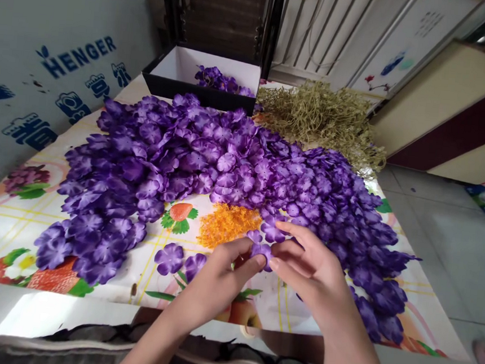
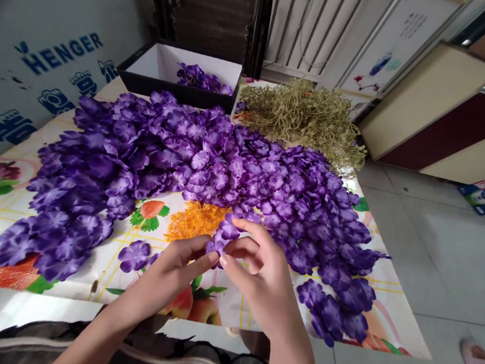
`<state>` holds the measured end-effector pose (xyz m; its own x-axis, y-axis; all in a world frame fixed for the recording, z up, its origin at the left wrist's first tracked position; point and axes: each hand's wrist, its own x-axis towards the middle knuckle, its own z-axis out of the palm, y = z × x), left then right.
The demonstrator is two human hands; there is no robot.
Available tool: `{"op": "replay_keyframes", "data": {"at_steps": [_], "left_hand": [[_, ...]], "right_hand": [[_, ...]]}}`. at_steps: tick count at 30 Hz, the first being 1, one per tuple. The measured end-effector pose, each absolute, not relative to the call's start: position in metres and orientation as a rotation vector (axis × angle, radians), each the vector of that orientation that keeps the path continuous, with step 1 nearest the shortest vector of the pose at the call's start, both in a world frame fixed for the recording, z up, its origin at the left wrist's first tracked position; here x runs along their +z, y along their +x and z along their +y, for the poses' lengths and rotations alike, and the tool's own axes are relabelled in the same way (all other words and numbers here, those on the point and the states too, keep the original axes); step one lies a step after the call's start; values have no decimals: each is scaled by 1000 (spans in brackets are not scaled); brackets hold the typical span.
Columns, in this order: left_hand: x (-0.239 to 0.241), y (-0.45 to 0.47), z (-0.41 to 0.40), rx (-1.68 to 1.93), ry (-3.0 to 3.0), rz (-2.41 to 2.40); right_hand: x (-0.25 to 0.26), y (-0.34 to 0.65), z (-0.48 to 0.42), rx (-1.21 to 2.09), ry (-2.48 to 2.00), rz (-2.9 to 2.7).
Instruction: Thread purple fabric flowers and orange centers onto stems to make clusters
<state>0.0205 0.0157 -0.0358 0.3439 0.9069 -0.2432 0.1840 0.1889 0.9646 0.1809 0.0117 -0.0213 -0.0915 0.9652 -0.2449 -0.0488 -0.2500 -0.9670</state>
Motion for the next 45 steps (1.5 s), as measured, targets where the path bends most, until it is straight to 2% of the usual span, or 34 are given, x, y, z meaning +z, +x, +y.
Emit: {"op": "replay_keyframes", "data": {"at_steps": [7, 14, 24, 31, 39, 45], "left_hand": [[-35, 22, 17, 846, 1466, 1192], [-37, 21, 19, 995, 938, 1039], [-33, 21, 19, 1085, 769, 917], [-30, 22, 20, 1019, 565, 915], [-41, 22, 23, 944, 948, 1215], [-48, 24, 18, 779, 1244, 1330]], "right_hand": [[-19, 178, 11, 1386, -1322, -1065], [-20, 177, 11, 1449, -1255, -974], [-26, 183, 13, 1485, -1224, -905], [-26, 181, 14, 1419, -1247, -928], [-35, 192, 14, 1407, -1605, -1323], [-44, 193, 22, 918, -1742, -1489]]}}
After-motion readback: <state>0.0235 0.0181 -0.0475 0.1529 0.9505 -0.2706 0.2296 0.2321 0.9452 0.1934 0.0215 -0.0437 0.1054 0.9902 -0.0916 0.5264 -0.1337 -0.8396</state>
